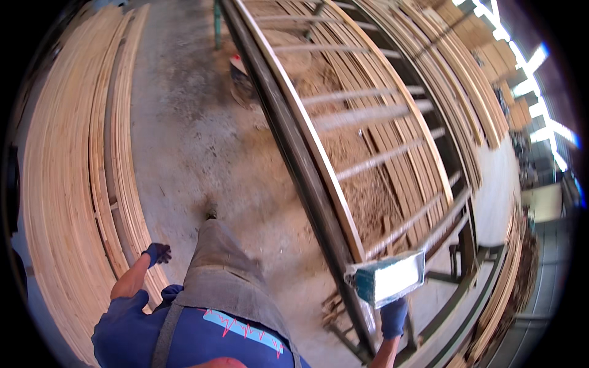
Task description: The person assembles a wooden frame by placing long, thin wooden planks onto a metal jig. They use a brush to apply a white substance, likely glue, to the planks and the jig. The person repeatedly picks up planks, applies the substance, and positions them within the jig structure.
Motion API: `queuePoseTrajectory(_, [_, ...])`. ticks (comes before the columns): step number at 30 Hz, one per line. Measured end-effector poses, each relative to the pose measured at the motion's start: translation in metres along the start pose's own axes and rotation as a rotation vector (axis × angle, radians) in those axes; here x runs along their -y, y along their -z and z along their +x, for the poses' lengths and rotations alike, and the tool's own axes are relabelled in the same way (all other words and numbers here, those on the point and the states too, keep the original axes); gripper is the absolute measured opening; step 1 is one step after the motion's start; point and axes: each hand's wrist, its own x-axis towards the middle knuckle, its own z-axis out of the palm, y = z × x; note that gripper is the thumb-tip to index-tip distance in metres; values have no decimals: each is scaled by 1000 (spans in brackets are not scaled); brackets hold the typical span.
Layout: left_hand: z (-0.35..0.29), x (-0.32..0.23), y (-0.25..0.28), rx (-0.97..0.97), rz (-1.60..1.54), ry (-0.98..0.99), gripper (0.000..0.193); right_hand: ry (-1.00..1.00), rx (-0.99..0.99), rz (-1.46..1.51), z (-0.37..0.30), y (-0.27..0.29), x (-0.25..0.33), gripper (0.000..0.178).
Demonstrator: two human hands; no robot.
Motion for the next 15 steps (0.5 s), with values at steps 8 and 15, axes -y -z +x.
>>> queuePoseTrajectory(8, [28, -56, 97, 19, -102, 63, 39, -57, 70, 208, 176, -98, 284, 9])
queuePoseTrajectory(15, [36, -314, 274, -141, -293, -446, 38, 35, 89, 276, 326, -202, 519, 29])
